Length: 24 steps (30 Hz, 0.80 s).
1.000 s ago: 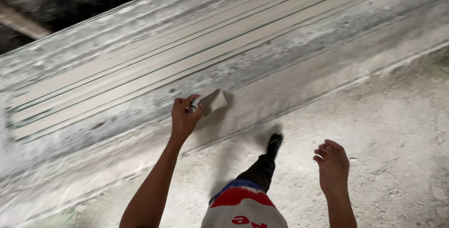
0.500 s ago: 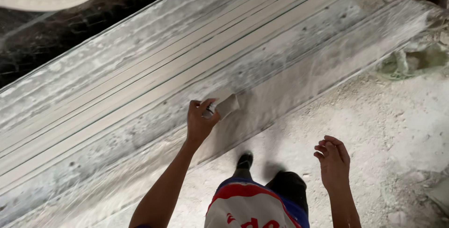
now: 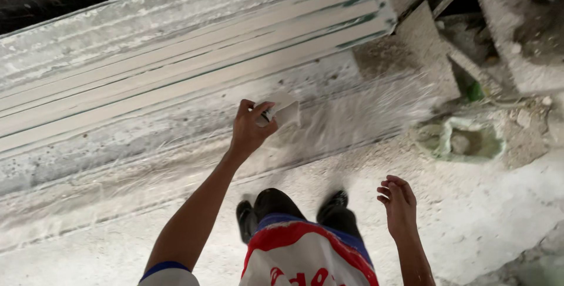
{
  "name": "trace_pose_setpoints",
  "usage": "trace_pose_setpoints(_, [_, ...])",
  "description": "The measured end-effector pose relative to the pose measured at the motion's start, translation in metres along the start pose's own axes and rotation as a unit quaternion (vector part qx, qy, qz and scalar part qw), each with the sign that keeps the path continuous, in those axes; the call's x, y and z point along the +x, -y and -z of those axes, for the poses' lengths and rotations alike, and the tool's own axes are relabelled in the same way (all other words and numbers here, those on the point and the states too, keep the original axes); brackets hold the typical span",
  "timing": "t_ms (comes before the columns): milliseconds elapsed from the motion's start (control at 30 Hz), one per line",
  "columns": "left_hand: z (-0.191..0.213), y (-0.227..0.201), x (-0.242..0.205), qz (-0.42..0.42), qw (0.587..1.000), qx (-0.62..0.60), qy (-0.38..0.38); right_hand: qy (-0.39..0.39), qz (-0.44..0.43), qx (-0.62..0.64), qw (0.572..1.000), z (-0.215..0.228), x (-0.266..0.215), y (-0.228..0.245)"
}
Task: The person lays a white fibrous mat over a long rectangular mold, smooths it by hand, and then pours a white liquid from a bucket over the mat to saturate it. The person uses hands to press and spread the mat and liquid along the mold surface.
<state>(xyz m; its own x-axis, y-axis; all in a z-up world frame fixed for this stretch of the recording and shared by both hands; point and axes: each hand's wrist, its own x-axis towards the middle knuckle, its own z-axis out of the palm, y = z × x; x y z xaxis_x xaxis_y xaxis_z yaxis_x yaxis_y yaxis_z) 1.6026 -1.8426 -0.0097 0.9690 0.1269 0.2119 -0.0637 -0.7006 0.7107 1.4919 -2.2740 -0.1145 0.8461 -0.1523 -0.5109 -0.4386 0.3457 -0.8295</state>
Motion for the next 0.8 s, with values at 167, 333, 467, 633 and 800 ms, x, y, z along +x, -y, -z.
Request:
trace_pose_setpoints(167, [-0.084, -0.063, 0.042, -0.021, 1.000, 0.010, 0.005, 0.037, -0.008, -0.073, 0.997, 0.057, 0.067, 0.055])
trace_pose_setpoints(333, [-0.167, -0.112, 0.063, -0.081, 0.996, 0.032, -0.019, 0.073, -0.031, -0.106, 0.991, 0.073, 0.114, 0.059])
trace_pose_setpoints(467, [-0.223, -0.139, 0.081, -0.072, 0.996, 0.052, -0.004, 0.113, -0.079, -0.107, 0.985, 0.073, 0.137, 0.043])
trace_pose_setpoints(633, [-0.273, -0.169, 0.088, -0.015, 0.999, 0.014, 0.031, 0.113, -0.126, -0.073, 0.983, 0.060, 0.163, 0.037])
trace_pose_setpoints(800, [-0.278, -0.193, 0.063, 0.009, 1.000, 0.012, 0.023, 0.097, -0.139, -0.108, 0.980, 0.052, 0.179, 0.038])
